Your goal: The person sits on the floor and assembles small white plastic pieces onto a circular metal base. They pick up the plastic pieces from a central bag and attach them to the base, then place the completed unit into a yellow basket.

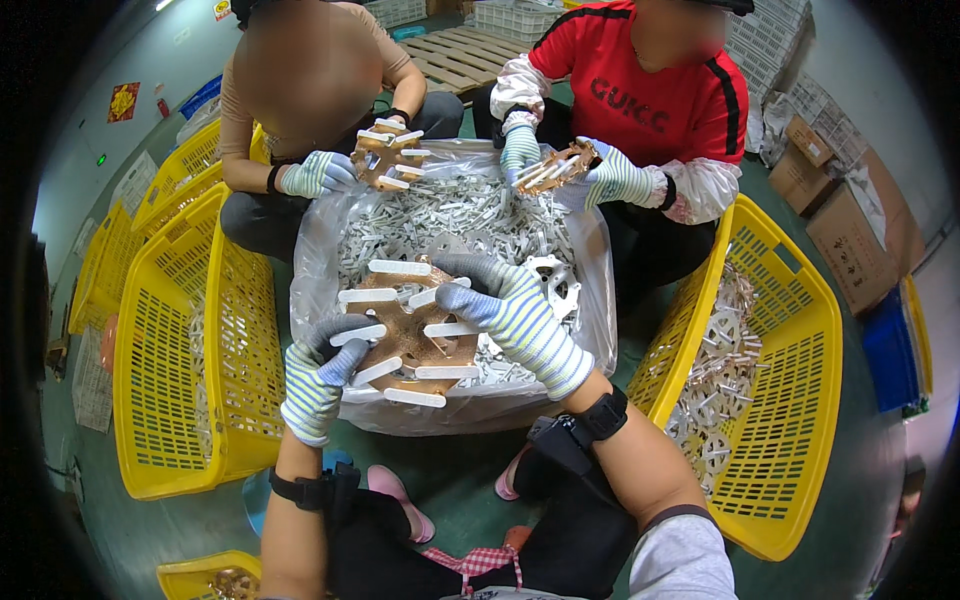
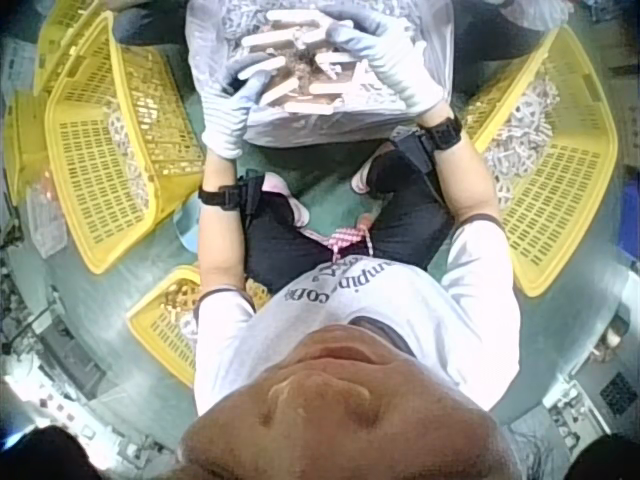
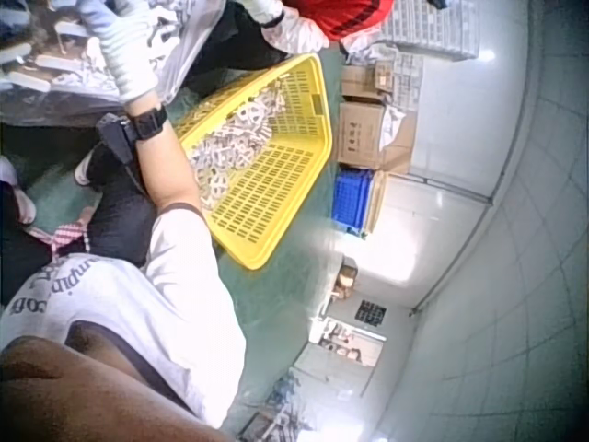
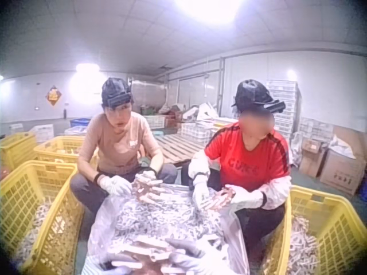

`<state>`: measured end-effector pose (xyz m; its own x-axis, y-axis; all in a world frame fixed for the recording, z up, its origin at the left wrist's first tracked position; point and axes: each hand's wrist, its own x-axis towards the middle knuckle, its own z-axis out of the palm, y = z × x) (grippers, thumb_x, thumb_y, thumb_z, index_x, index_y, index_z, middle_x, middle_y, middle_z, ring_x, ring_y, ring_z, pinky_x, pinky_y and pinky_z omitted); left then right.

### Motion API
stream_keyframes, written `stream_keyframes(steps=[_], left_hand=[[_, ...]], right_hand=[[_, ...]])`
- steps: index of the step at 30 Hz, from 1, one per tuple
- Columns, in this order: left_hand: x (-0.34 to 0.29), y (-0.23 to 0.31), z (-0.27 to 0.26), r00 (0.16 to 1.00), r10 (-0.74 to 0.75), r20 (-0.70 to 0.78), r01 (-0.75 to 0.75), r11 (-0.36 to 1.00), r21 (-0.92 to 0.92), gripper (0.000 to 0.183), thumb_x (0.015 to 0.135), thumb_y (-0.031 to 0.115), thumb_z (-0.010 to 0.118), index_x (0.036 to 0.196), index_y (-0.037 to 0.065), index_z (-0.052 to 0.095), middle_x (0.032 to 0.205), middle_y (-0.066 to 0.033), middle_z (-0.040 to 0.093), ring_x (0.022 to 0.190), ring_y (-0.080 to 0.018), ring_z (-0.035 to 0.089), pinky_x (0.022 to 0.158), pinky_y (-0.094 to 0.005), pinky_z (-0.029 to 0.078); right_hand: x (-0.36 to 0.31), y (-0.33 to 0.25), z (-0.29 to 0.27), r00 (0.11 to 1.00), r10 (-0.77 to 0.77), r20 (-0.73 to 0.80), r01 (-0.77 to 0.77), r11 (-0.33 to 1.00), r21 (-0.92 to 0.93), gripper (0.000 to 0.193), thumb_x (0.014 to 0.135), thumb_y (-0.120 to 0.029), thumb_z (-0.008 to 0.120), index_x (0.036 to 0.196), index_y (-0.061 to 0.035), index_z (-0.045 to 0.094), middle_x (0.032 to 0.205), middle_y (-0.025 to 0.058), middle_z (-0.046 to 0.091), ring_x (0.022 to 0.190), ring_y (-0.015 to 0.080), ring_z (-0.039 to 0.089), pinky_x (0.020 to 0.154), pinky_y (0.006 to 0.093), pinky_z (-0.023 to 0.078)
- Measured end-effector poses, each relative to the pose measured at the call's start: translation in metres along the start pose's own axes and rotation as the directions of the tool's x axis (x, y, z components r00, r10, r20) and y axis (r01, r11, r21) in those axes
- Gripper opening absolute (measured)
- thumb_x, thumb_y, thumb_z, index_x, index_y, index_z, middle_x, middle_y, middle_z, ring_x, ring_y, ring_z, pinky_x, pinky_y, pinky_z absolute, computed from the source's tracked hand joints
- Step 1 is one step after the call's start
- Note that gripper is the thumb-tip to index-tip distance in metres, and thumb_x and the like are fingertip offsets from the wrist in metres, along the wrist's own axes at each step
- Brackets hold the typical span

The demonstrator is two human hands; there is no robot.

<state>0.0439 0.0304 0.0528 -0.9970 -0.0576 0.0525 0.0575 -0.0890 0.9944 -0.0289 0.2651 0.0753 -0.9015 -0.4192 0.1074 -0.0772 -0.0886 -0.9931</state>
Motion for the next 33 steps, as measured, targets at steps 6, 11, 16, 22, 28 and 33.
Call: stream_keyframes(steps=[6, 11, 16, 22, 28, 33], left_hand=[[0.0, -0.003, -0.001, 0.999, -0.031, 0.009, 0.032, 0.996, -0.085, 0.027, 0.084, 0.006, 0.07, 0.11, 0.001, 0.067, 0.1, -0.0056, 0.068, 0.09, -0.0114, 0.063, 0.078, -0.0248, 0.053], [0.0, -0.002, 0.002, 0.999, -0.032, -0.011, 0.031, 0.998, -0.059, 0.027, 0.083, 0.008, 0.072, 0.109, 0.001, 0.067, 0.1, -0.0057, 0.068, 0.091, -0.012, 0.063, 0.079, -0.0253, 0.052], [-0.001, -0.004, 0.003, 0.999, 0.017, -0.042, -0.02, 0.997, -0.072, 0.027, 0.082, 0.009, 0.073, 0.107, 0.001, 0.068, 0.1, -0.0073, 0.069, 0.09, -0.0132, 0.064, 0.081, -0.0266, 0.052], [0.002, -0.006, 0.003, 0.989, 0.075, -0.129, -0.083, 0.995, -0.058, 0.025, 0.082, 0.01, 0.073, 0.105, 0.0, 0.068, 0.099, -0.0077, 0.069, 0.09, -0.0131, 0.064, 0.081, -0.0262, 0.052], [0.002, -0.006, 0.003, 0.982, 0.096, -0.164, -0.105, 0.993, -0.045, 0.022, 0.082, 0.01, 0.072, 0.102, 0.0, 0.069, 0.098, -0.0069, 0.069, 0.089, -0.0128, 0.063, 0.081, -0.026, 0.052], [0.001, -0.005, 0.003, 0.983, 0.088, -0.159, -0.096, 0.994, -0.045, 0.022, 0.082, 0.01, 0.073, 0.102, 0.001, 0.07, 0.097, -0.0068, 0.069, 0.089, -0.013, 0.063, 0.08, -0.0261, 0.052]], right_hand=[[0.002, 0.001, 0.0, 1.0, -0.009, 0.015, 0.009, 1.0, -0.009, 0.05, 0.088, -0.03, 0.068, 0.125, 0.0025, 0.059, 0.098, 0.004, 0.065, 0.085, 0.0066, 0.059, 0.072, 0.021, 0.05], [0.002, 0.003, -0.001, 0.999, -0.03, 0.028, 0.029, 1.0, 0.004, 0.051, 0.089, -0.032, 0.067, 0.126, 0.0025, 0.058, 0.097, 0.004, 0.066, 0.084, 0.0064, 0.06, 0.072, 0.0207, 0.05], [0.001, 0.007, -0.002, 1.0, 0.0, 0.026, -0.001, 1.0, 0.018, 0.052, 0.088, -0.031, 0.069, 0.128, 0.0006, 0.057, 0.105, 0.0048, 0.064, 0.093, 0.009, 0.059, 0.081, 0.0234, 0.049], [0.006, 0.012, 0.001, 0.878, -0.459, -0.135, 0.383, 0.843, -0.376, 0.046, 0.077, -0.027, 0.077, 0.115, -0.006, 0.06, 0.116, 0.0096, 0.056, 0.107, 0.0226, 0.054, 0.093, 0.0348, 0.044], [0.005, 0.008, 0.001, 0.739, -0.633, 0.233, 0.595, 0.449, -0.666, 0.029, 0.073, -0.023, 0.078, 0.098, -0.0136, 0.064, 0.122, 0.0155, 0.056, 0.113, 0.0349, 0.053, 0.097, 0.0459, 0.04], [0.007, 0.006, 0.002, 0.713, -0.615, 0.335, 0.636, 0.366, -0.68, 0.03, 0.072, -0.021, 0.077, 0.099, -0.0151, 0.066, 0.125, 0.0149, 0.054, 0.117, 0.0366, 0.05, 0.098, 0.0478, 0.039]])
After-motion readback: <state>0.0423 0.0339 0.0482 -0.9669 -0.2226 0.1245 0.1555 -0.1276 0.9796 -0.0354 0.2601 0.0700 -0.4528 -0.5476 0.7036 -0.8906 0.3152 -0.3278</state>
